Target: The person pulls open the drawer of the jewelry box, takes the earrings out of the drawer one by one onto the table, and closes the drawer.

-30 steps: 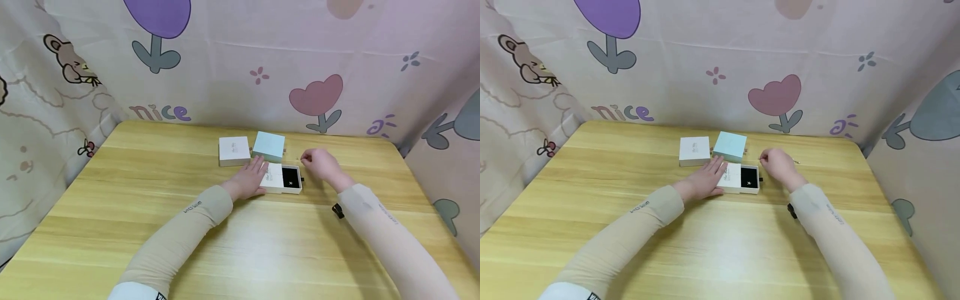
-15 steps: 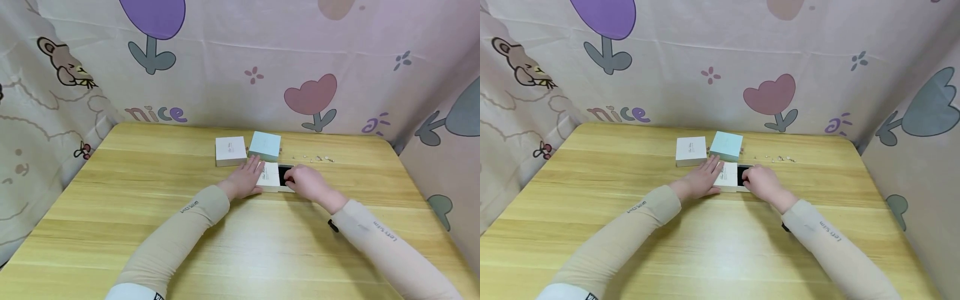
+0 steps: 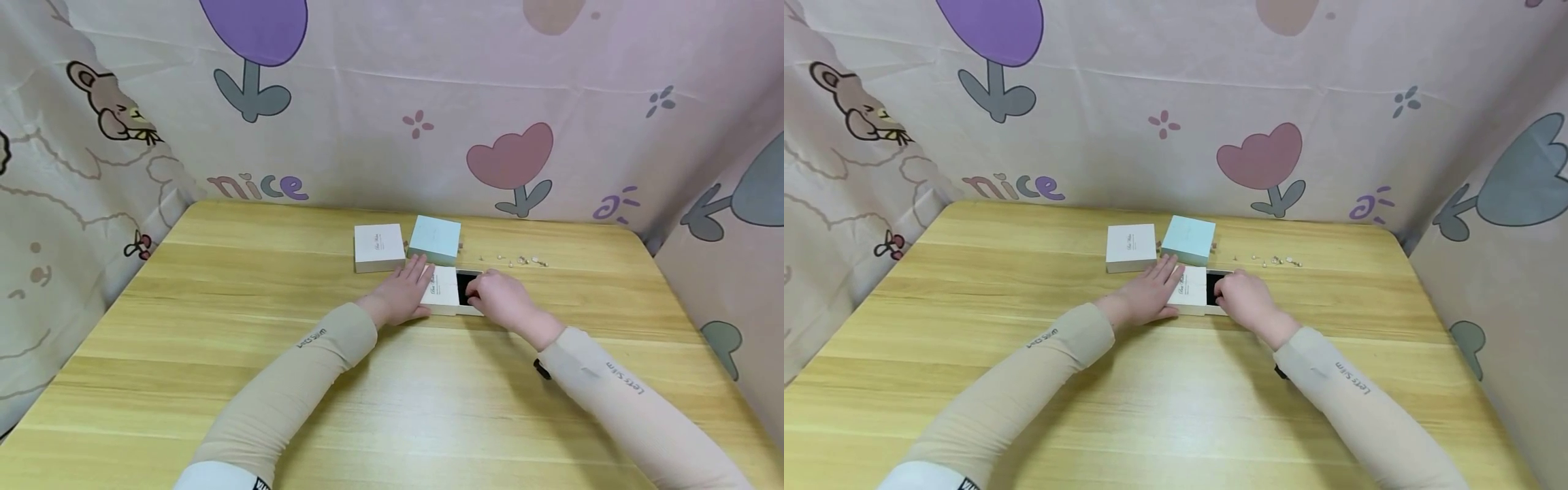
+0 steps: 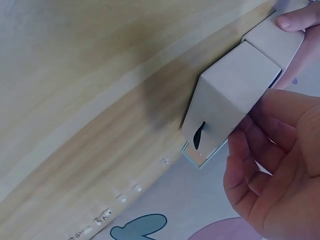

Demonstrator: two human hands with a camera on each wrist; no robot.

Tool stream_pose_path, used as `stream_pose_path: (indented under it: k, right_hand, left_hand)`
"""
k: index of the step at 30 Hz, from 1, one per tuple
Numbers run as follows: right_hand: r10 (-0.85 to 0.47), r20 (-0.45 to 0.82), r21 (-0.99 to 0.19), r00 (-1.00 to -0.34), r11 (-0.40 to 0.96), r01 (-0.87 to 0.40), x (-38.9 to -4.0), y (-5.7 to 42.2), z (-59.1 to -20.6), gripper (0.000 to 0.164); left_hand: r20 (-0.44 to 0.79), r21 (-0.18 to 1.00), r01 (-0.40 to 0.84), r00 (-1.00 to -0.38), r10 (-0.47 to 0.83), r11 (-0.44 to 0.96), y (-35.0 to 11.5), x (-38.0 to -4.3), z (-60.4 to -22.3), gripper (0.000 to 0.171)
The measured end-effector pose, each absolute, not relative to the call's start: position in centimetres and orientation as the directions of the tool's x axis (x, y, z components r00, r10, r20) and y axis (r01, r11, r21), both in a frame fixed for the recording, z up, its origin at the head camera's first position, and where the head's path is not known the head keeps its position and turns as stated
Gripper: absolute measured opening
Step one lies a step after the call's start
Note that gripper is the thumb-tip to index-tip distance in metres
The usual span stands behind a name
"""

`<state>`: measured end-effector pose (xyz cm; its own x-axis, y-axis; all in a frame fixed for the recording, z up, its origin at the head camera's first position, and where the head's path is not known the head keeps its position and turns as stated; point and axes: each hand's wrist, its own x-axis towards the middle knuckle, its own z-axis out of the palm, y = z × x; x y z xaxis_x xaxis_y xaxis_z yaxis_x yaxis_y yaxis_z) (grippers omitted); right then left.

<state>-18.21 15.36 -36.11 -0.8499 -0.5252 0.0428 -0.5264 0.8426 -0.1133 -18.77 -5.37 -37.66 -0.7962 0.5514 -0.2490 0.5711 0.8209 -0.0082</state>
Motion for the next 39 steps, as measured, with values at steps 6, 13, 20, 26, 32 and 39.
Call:
stream_pose_path:
  k: [6, 13, 20, 26, 32, 39]
  right_hand:
    - [-0.524, 0.031, -0.095, -0.851, 0.846, -0.524, -18.26, 15.20, -36.18, 0.007]
    - [-0.518, 0.040, -0.087, -0.855, 0.850, -0.519, -18.47, 15.14, -36.31, 0.004]
    - [-0.519, 0.027, -0.058, -0.854, 0.852, -0.520, -18.52, 14.95, -36.15, 0.010]
    - [-0.523, -0.006, -0.031, -0.853, 0.852, -0.522, -18.50, 14.69, -36.05, 0.020]
    - [-0.537, -0.016, -0.044, -0.844, 0.843, -0.536, -18.43, 14.62, -35.91, 0.026]
    - [-0.539, -0.029, -0.087, -0.842, 0.840, -0.535, -18.31, 14.71, -35.59, 0.026]
  left_hand:
    - [-0.248, -0.022, 0.572, -0.798, 0.550, 0.820, -5.32, -18.89, -37.97, 0.082]
    - [-0.236, -0.007, 0.574, -0.796, 0.557, 0.819, -5.34, -18.80, -37.83, 0.082]
    - [-0.237, -0.004, 0.576, -0.795, 0.559, 0.817, -5.40, -18.73, -37.69, 0.082]
    - [-0.237, -0.011, 0.578, -0.794, 0.559, 0.816, -5.35, -18.73, -37.70, 0.081]
    - [-0.243, -0.014, 0.576, -0.795, 0.556, 0.818, -5.23, -18.76, -37.74, 0.081]
    - [-0.246, -0.014, 0.574, -0.795, 0.554, 0.819, -5.26, -18.82, -37.73, 0.082]
